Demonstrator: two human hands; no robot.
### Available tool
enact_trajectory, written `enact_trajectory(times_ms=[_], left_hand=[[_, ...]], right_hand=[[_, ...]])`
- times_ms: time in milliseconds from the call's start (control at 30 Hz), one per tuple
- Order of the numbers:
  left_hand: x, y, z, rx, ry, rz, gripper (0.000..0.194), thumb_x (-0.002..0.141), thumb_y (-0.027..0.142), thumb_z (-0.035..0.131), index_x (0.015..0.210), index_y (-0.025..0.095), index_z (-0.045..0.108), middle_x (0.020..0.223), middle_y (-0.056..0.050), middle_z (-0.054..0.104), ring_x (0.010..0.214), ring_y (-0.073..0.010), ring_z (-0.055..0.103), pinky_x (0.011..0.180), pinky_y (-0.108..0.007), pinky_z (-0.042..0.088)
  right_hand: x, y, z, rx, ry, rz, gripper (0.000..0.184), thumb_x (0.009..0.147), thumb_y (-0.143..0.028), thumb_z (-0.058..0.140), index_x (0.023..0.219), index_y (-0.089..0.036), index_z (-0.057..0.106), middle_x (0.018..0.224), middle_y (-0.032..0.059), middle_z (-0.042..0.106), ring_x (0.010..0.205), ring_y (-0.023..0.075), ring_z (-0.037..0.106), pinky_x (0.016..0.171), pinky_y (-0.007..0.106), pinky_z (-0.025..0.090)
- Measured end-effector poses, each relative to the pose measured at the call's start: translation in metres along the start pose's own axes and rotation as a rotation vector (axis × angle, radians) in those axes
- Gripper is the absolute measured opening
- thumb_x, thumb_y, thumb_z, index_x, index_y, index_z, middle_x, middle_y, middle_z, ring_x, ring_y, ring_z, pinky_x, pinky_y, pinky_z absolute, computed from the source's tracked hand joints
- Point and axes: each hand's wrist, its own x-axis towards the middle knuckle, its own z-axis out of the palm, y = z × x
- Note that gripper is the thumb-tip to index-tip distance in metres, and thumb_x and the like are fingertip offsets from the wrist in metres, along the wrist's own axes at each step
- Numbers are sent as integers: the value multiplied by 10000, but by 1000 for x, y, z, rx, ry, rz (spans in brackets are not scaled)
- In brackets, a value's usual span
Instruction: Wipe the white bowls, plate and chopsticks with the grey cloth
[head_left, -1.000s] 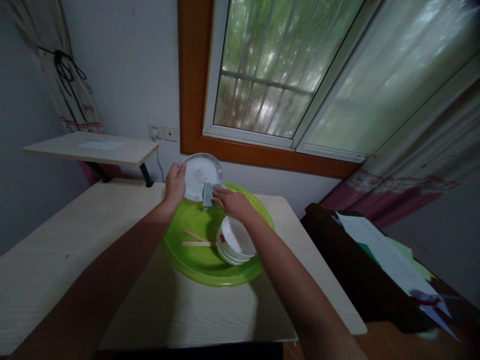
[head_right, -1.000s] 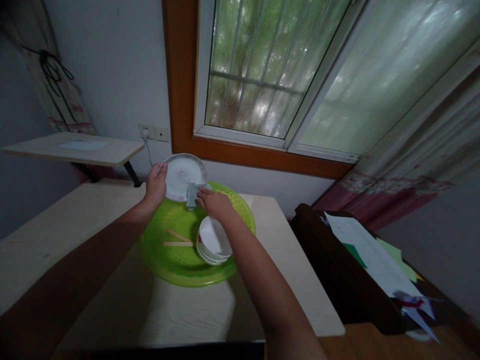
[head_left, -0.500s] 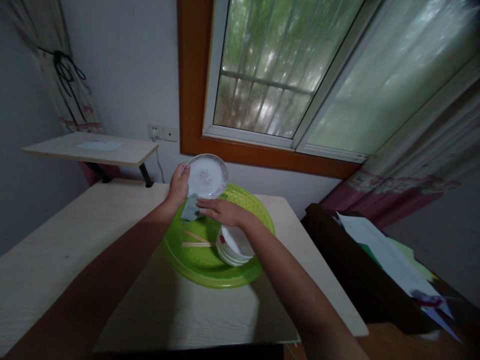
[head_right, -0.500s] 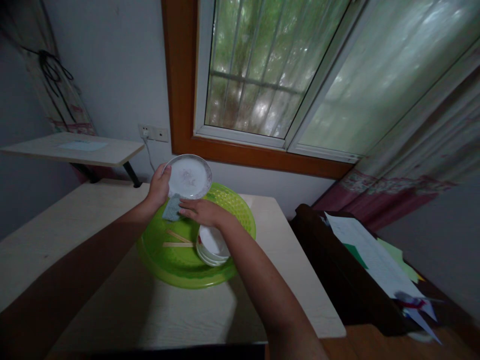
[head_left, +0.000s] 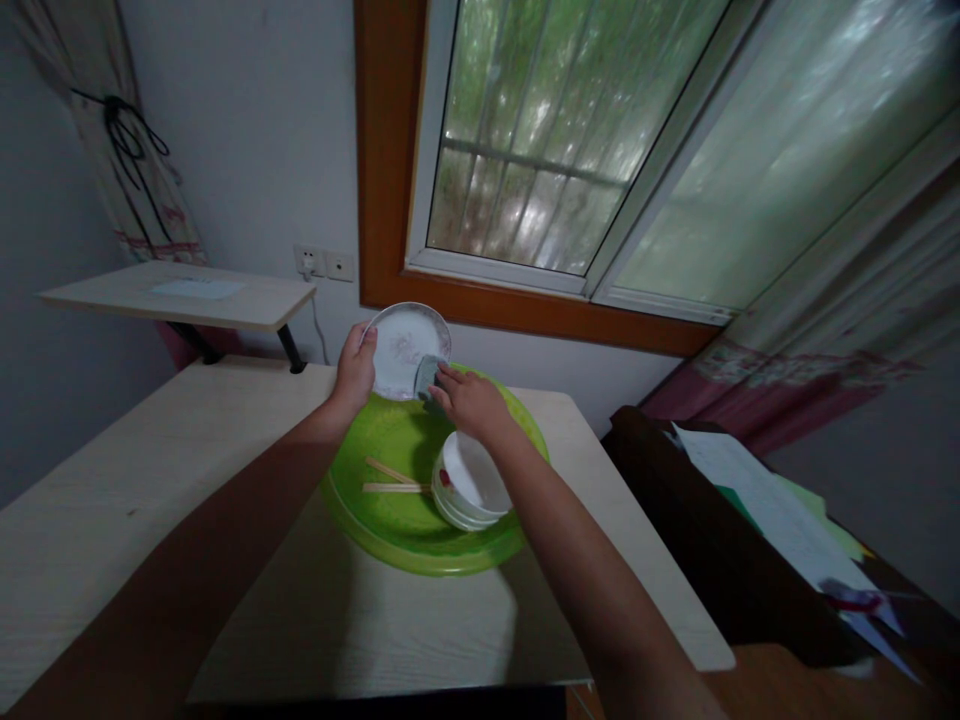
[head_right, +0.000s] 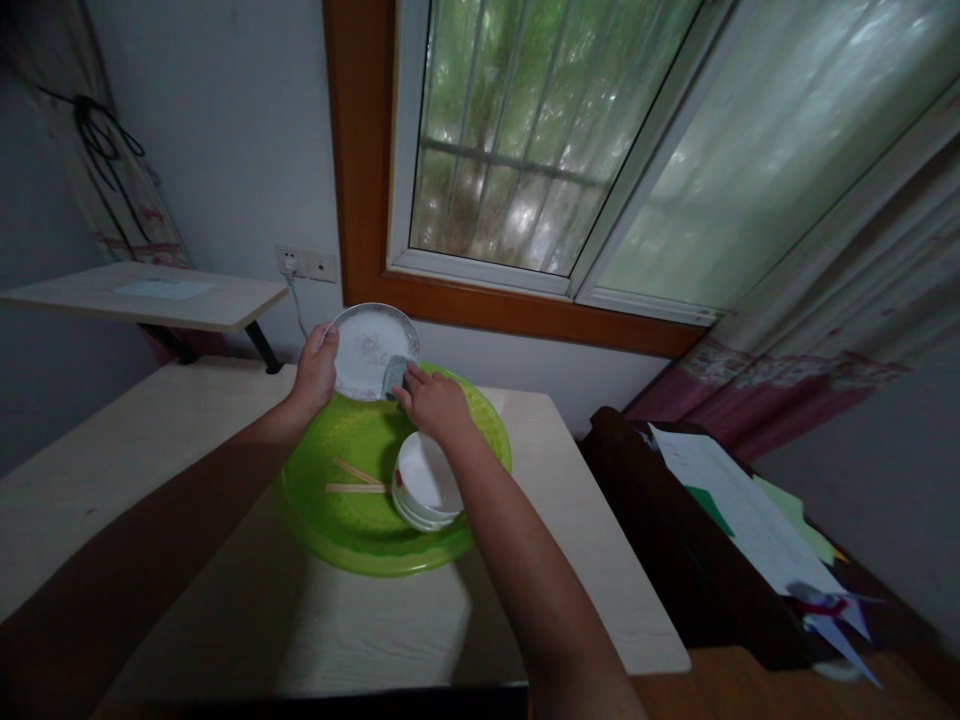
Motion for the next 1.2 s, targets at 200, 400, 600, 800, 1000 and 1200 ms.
enact_trajectory(times_ms=[200, 400, 600, 800, 1000, 1200], left_hand=[[0, 1, -1, 48, 21, 12, 529, 935, 672, 392, 1102, 207, 580, 1081, -78, 661, 1035, -210, 625, 921, -338, 514], [-1, -2, -1, 17, 7, 30, 494, 935, 643, 435, 1081, 200, 596, 1074, -68, 660, 1025, -209, 614, 940, -332, 495], [-2, -4, 1, -54, 1, 36, 472, 924, 620, 487, 1086, 198, 619, 1077, -72, 666, 1026, -217, 609, 951, -340, 483], [0, -5, 0, -82, -19, 13, 493, 911, 629, 504, 1114, 195, 624, 1096, -79, 678, 1048, -231, 619, 955, -358, 486], [3, -12, 0, -107, -11, -4, 503, 903, 631, 517, 1108, 185, 626, 1099, -83, 675, 1060, -232, 616, 952, -359, 489], [4, -13, -1, -138, 4, -23, 481, 897, 625, 535, 1071, 187, 628, 1027, -66, 663, 1002, -215, 619, 915, -341, 500]], right_hand=[[-1, -11, 4, 133, -146, -168, 497, 1050, -502, 323, 1381, -256, 600, 1477, 47, 553, 1332, 239, 555, 1128, 374, 408], [-1, -21, 6, 426, -275, -376, 549, 1056, -506, 298, 1475, -214, 499, 1532, 47, 483, 1396, 192, 489, 1198, 326, 321], [-1, -19, 7, 471, -304, -334, 592, 1039, -566, 294, 1495, -235, 473, 1536, 52, 475, 1399, 223, 487, 1198, 390, 342], [1, 0, 1, 182, -185, -128, 577, 1046, -563, 241, 1420, -267, 565, 1421, 52, 607, 1285, 249, 599, 1111, 393, 437], [-3, 9, -4, -64, -29, -6, 544, 1050, -507, 303, 1517, -260, 432, 1607, 23, 363, 1273, 293, 595, 1073, 460, 477], [-4, 10, -1, -155, -15, -22, 576, 1045, -507, 316, 1556, -244, 359, 1669, 26, 175, 1265, 305, 597, 1015, 470, 528]])
